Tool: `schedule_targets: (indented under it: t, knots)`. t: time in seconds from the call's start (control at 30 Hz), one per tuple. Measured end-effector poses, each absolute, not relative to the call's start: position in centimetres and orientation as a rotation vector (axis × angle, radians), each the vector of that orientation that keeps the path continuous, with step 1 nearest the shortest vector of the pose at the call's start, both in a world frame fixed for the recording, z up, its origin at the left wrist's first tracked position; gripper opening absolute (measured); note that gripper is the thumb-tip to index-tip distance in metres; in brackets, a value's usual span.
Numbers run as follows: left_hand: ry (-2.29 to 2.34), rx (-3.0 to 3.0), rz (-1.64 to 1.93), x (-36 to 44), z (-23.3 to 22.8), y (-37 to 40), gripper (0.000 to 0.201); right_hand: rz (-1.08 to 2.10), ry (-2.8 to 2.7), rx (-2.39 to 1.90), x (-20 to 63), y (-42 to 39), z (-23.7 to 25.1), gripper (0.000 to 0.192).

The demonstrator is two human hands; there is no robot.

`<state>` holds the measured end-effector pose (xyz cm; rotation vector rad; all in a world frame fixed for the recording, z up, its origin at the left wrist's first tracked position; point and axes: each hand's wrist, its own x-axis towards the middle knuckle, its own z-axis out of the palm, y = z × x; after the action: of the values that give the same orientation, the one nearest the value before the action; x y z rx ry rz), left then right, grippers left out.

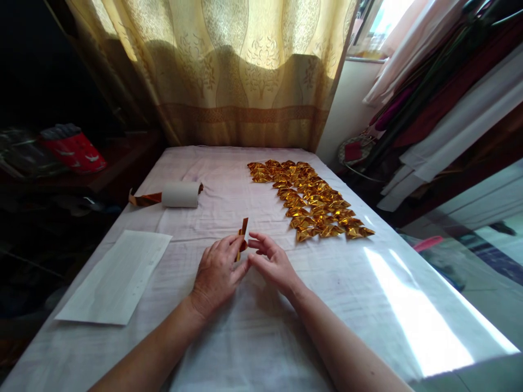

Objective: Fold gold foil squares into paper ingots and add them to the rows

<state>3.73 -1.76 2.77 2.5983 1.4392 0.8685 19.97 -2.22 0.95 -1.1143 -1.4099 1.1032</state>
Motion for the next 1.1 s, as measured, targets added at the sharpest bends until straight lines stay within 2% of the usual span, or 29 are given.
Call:
schedule_targets:
  t: [0.13, 0.2, 0.33, 0.4, 0.5, 0.53, 0.67, 0.9, 1.1]
  knots:
    - [1.515, 2.708, 0.850, 3.4, 3.8, -0.8, 0.020, 1.000, -1.575, -1.106, 20.3, -2.4, 0.8, 0.052]
    - [1.480, 2.721, 0.895, 3.0, 4.2, -0.2, 0.022, 0.748, -1.626, -1.210, 20.7, -2.2, 0.6, 0.055]
    - [1.230, 2.780, 0.935, 1.7, 4.3, 0.7, 0.025, 0.088, -1.759, -1.482, 22.6, -1.5, 1.0, 0.074]
    - [1.060, 2.869, 0.961, 1.1, 4.2, 1.0, 0.026, -0.052, -1.924, -1.493, 23.6, -1.5, 1.5, 0.064]
    - [0.832, 2.996, 0.994, 0.3, 3.8, 1.7, 0.024, -0.115, -2.177, -1.343, 24.4, -1.7, 2.2, 0.026]
    - [0.760, 3.030, 0.999, 0.1, 3.6, 2.0, 0.024, -0.132, -2.223, -1.297, 24.5, -1.9, 2.3, 0.020]
    - [0.619, 3.151, 0.960, -0.6, 2.6, 2.9, 0.028, -0.250, -2.276, -1.289, 24.1, -2.5, 2.3, 0.024]
    - [0.876, 3.019, 0.505, -1.1, 2.0, 0.1, 0.031, -0.231, -2.514, -1.375, 23.4, -3.6, 0.8, 0.013]
    - [0.999, 2.887, 0.541, -0.3, 2.0, -2.1, 0.031, -0.172, -2.499, -1.370, 23.7, -4.1, 0.4, 0.011]
